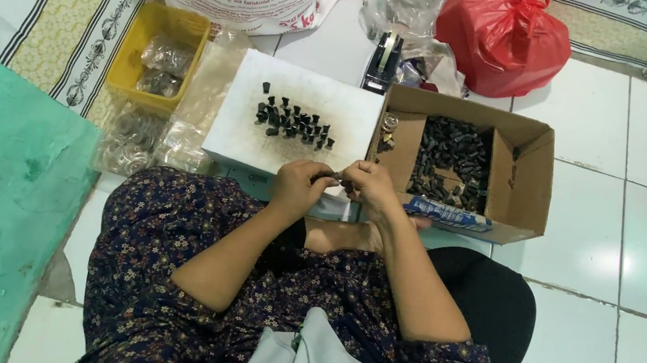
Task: The person sits on the floor and repeatedly picks up small black plastic components from a cardboard box, attaches them to metal fasteners, and places the assembled units onto a white board. The process continues throughout the clip with the pile of assembled parts growing on the board.
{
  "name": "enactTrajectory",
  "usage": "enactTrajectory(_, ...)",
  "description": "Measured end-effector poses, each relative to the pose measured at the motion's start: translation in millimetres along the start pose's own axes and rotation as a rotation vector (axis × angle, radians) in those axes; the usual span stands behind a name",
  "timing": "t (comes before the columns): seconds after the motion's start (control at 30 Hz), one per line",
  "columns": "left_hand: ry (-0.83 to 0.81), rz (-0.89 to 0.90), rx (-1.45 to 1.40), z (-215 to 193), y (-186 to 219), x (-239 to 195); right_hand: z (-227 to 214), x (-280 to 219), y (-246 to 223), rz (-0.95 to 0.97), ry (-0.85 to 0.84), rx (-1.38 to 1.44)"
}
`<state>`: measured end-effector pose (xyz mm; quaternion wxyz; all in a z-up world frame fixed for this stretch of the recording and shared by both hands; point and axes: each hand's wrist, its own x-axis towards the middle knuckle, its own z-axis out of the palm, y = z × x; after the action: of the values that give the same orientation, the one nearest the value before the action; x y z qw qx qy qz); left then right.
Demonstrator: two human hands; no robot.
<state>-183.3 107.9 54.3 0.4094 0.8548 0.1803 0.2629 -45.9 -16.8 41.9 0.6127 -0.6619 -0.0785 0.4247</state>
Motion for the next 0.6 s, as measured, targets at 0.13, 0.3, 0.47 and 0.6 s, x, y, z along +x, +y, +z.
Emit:
enactTrajectory(0.13, -0.065, -0.07, -0.113, 3, 6, 2, 1, -21, -14, 0.021, 0.023, 0.033)
enactTrajectory(0.3, -0.056, -0.233, -0.146, 14, -2, 0, 0, -11, -6, 0.008, 0.119, -0.009)
enactTrajectory(0.47, -0.053, -0.319, -0.241, 1, -12, 3, -8, -51, -66, -0.005, 0.208, 0.018)
enactTrajectory(0.6, -0.068, -0.501, -0.558, -8, 2, 8, 1, -61, -70, -0.02, 0.137, 0.162)
